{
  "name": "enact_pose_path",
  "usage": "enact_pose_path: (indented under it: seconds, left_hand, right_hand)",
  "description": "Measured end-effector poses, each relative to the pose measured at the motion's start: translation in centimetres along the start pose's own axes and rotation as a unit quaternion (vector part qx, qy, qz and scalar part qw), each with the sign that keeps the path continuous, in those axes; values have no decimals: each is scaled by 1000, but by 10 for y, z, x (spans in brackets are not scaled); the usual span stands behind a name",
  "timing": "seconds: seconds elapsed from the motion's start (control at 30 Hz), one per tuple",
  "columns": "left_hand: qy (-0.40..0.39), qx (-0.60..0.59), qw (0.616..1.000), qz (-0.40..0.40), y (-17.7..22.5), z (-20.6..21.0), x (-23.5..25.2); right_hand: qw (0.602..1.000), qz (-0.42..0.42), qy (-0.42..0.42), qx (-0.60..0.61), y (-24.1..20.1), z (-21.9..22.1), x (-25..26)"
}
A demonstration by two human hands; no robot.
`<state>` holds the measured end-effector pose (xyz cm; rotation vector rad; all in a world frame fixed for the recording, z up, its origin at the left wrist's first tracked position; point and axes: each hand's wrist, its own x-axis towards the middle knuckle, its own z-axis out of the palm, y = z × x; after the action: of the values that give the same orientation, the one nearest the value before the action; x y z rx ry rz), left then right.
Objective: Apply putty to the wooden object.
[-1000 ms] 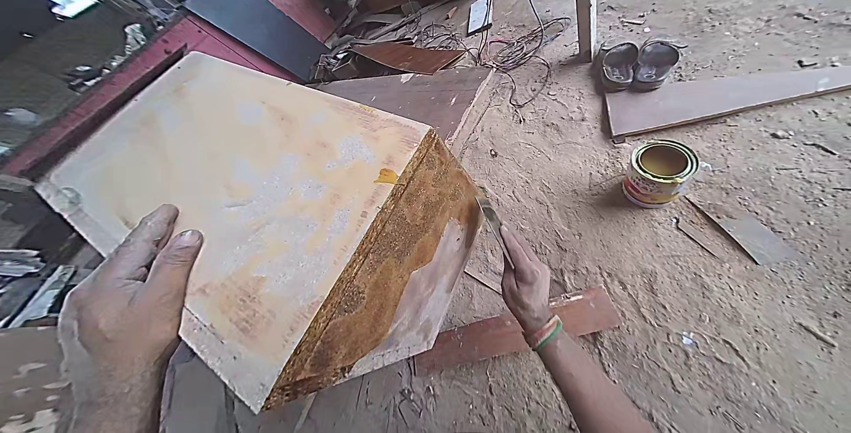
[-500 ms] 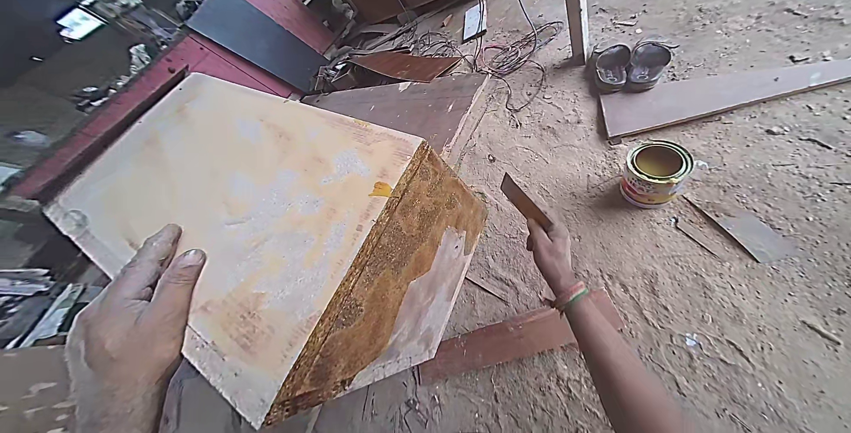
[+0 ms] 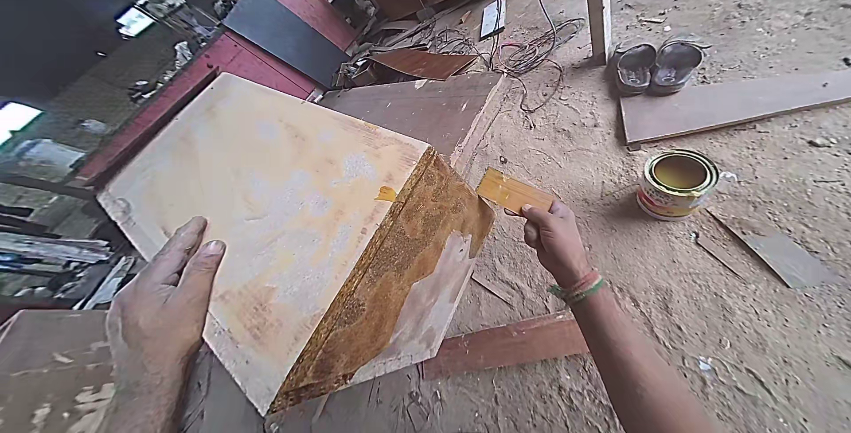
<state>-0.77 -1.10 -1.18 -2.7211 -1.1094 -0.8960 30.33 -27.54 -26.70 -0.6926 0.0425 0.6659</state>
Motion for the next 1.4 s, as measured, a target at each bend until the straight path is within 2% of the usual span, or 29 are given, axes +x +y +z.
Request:
enact_pose_path:
  seconds: [0.07,0.13,0.2,0.27,0.3,0.33,0.4,0.43,0.47,0.53,0.6,0.63,0.7,0.87,1.0,1.2,1.4]
  left_hand:
    - [2,2,1000,-3,1,2,1]
    - [-1,5,1000,-5,1,4,0]
    - [6,14,1000,-11,-2,4,-2]
    - [16,11,1000,-15,-3,4,-1]
    - [20,2,1000,-19,-2,5,-1]
    - [24,-6,999,-20,-1,7,-1]
    - [33,-22,999,-17,-1,9,-2]
    - [37,-32,999,-12,-1,11,-3]
    - [41,-36,998,-5,-2,12,-3]
    - [46,-46,998,10,-4,14,-2]
    - [45,-52,997,15,-5,15,-1]
    - [47,-56,997,16,-5,15,-2]
    - [52,-63,996,19,-5,15,-2]
    - [67,-79,994,26,-5,17,-3]
    - [67,-84,994,32,-6,17,-2]
    - [61,-75,995,26,-4,15,-2]
    - [43,-61,997,30,-3,13,-1]
  right_hand:
    - [996,13,20,87,-13,-7,-10]
    - [993,-21,22,110,-22,-16,-19]
    - [994,-105,3,19,-33,-6,-30]
    - [958,-249,-55,-127,-49,17,-43]
    - [915,-334,-87,-211,-62,30,-50]
    - [851,-415,-117,-299,-77,47,-55]
    - [684,-535,-146,-473,-110,87,-64]
    - [604,-565,-165,-536,-126,109,-68]
    - [536,-582,-199,-578,-138,131,-69]
    - [430,-582,-299,-622,-153,171,-64]
    - [345,-564,-366,-655,-158,200,-61]
    - [317,-542,-390,-674,-159,212,-61]
    - [304,-504,-409,-698,-158,225,-61]
    - [349,-490,-420,-679,-159,214,-59]
    - [349,-486,-410,-688,-155,200,-70]
    - [334,-536,-410,-658,-148,182,-77]
    - [353,-536,-414,-645,-157,167,-83]
